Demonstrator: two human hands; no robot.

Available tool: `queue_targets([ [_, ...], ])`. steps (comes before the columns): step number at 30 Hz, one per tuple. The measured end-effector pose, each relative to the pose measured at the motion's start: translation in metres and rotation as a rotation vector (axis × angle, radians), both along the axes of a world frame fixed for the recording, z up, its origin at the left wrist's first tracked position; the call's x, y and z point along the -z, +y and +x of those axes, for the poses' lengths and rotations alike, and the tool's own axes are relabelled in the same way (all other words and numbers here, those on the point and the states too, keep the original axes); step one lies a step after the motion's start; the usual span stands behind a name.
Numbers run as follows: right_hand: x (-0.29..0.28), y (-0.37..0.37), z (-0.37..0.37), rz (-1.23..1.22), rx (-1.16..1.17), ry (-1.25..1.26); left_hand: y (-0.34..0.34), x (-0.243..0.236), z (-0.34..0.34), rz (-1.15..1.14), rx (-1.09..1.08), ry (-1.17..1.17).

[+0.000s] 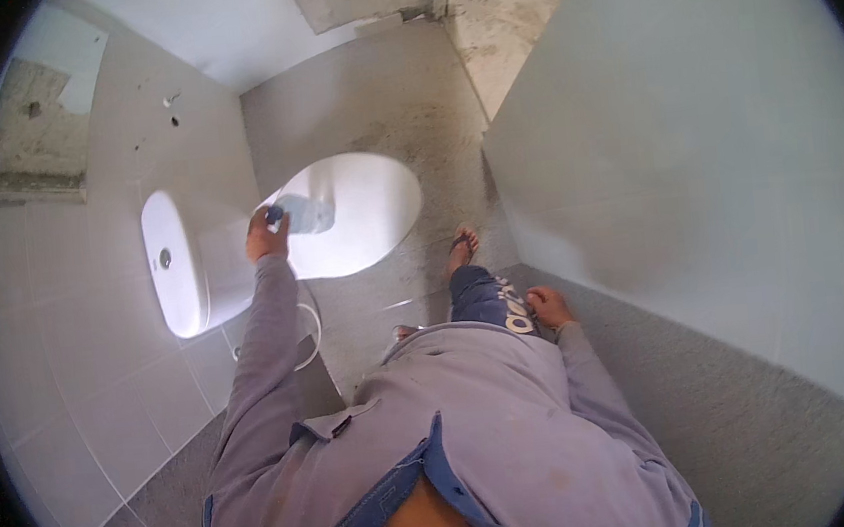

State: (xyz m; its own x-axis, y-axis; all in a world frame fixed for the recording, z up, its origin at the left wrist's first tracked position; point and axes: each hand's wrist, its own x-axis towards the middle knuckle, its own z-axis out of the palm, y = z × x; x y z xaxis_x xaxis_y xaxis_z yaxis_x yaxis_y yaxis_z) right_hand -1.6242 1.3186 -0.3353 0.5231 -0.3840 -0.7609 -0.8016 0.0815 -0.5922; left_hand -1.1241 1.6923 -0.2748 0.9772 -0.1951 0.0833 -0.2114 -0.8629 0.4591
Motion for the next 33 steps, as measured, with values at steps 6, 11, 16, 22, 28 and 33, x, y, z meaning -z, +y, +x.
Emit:
queue_targets([
  [6,-0.026,-0.084,0.058,-0.22,-0.503,0.046,-0.049,-0.025,0.011,0.387,-0.02,0.16],
  [11,-0.097,-0.11,0.178,-0.14,-0.31,-0.254,-0.047,-0.017,0.031,0.479,-0.098,0.174],
  [16,-0.196,-0.118,0.273,0.158,-0.297,-0.421,-0.061,-0.046,0.048,0.444,-0.104,0.146],
  [22,-0.217,-0.159,0.347,0.23,-0.343,-0.541,-0.119,-0.111,0.109,0.399,-0.171,0.158],
  [28,-0.187,-0.196,0.441,0.377,-0.211,-0.522,-0.162,-0.08,0.195,0.409,-0.141,0.182],
  [33,-0.139,-0.223,0.513,0.431,0.098,-0.21,-0.213,-0.038,0.257,0.456,-0.122,0.245],
])
